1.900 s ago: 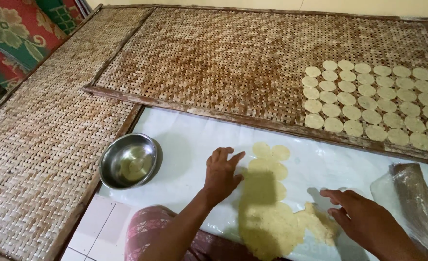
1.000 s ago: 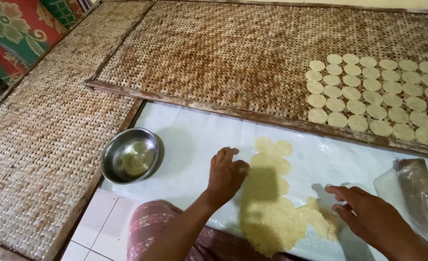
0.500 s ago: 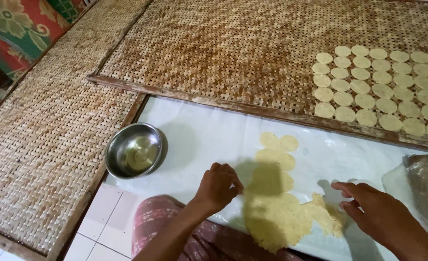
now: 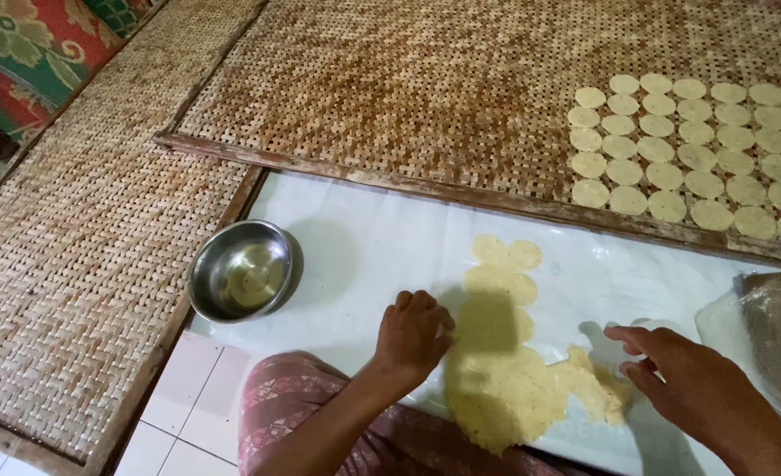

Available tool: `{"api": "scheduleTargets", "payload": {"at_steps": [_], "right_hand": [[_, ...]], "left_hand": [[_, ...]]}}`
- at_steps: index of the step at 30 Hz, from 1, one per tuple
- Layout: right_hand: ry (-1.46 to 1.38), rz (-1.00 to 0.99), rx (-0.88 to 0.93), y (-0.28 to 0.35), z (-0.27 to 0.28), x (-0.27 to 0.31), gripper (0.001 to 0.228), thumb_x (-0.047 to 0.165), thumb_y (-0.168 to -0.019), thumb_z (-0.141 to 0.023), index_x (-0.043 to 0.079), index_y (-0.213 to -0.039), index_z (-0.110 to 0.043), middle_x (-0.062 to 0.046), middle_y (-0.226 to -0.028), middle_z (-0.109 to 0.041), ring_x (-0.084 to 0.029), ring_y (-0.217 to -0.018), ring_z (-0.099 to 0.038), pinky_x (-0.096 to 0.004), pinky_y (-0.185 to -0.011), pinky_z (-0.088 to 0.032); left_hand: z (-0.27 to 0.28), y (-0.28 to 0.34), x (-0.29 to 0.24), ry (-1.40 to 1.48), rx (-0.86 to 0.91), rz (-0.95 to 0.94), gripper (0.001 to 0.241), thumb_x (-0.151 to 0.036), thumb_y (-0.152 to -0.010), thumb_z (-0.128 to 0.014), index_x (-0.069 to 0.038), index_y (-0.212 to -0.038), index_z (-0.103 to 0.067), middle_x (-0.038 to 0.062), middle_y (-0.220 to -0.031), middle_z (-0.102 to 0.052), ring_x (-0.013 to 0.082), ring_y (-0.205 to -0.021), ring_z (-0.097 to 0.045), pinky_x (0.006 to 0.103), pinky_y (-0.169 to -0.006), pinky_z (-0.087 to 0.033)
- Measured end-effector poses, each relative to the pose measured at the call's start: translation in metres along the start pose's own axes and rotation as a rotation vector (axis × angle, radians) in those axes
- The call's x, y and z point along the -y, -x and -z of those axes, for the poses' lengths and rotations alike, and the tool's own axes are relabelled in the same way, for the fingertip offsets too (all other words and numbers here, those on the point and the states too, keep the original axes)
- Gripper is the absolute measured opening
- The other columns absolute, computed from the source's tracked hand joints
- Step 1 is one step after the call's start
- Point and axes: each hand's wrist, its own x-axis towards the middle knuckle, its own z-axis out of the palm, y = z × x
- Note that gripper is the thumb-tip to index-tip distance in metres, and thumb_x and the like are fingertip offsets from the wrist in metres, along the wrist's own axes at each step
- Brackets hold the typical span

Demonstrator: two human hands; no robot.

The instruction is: The recorder rolls out a sheet of dough, uses a circular mold to cut it into circles, and then places the circles onto a woven drying mat.

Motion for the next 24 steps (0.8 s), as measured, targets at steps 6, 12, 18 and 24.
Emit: {"api": "scheduleTargets", "payload": {"at_steps": [6, 12, 18, 24], "right_hand": [[0.009, 0.027, -0.037, -0.001, -0.001, -0.004, 0.049, 0.034, -0.093, -0.063, 0.053, -0.138, -0.057, 0.021, -0.124, -0.077, -0.005, -0.097, -0.084, -0.026, -0.082, -0.066], [0.056, 0.048, -0.062, -0.004, -0.007, -0.007, 0.049, 0.036, -0.093, -0.062, 0.055, -0.138, -0.055, 0.023, -0.125, -0.073, -0.003, -0.093, -0.082, -0.023, -0.081, -0.066], [-0.022, 0.105, -0.159, 0.006, -0.003, 0.012, 0.035, 0.038, -0.095, -0.057, 0.043, -0.13, -0.065, 0.016, -0.118, -0.076, -0.009, -0.084, -0.081, -0.027, -0.074, -0.063], [-0.329, 0.396, 0.012, 0.02, -0.048, 0.059, 0.036, 0.031, -0.084, -0.077, 0.035, -0.12, -0.08, 0.014, -0.131, -0.079, -0.009, -0.115, -0.079, -0.029, -0.106, -0.061]], "left_hand": [[0.033, 0.037, 0.004, 0.207, -0.084, -0.115, 0.01, -0.018, -0.074, -0.073, -0.013, -0.082, -0.07, 0.004, -0.092, -0.069, 0.0239, -0.09, -0.058, 0.0386, -0.076, -0.049], [0.033, 0.075, 0.0, 0.296, 0.018, -0.283, 0.023, -0.004, -0.07, -0.081, -0.019, -0.077, -0.066, -0.001, -0.097, -0.072, 0.0209, -0.103, -0.062, 0.0362, -0.093, -0.043], [-0.023, 0.087, -0.002, 0.203, -0.293, -0.441, 0.015, -0.029, -0.082, -0.089, -0.02, -0.079, -0.077, -0.006, -0.088, -0.075, 0.0099, -0.081, -0.059, 0.0291, -0.075, -0.047], [0.004, 0.103, -0.044, 0.499, -0.113, -0.112, 0.019, -0.007, -0.08, -0.077, -0.011, -0.081, -0.059, 0.003, -0.074, -0.063, 0.0208, -0.066, -0.057, 0.0336, -0.06, -0.052]]}}
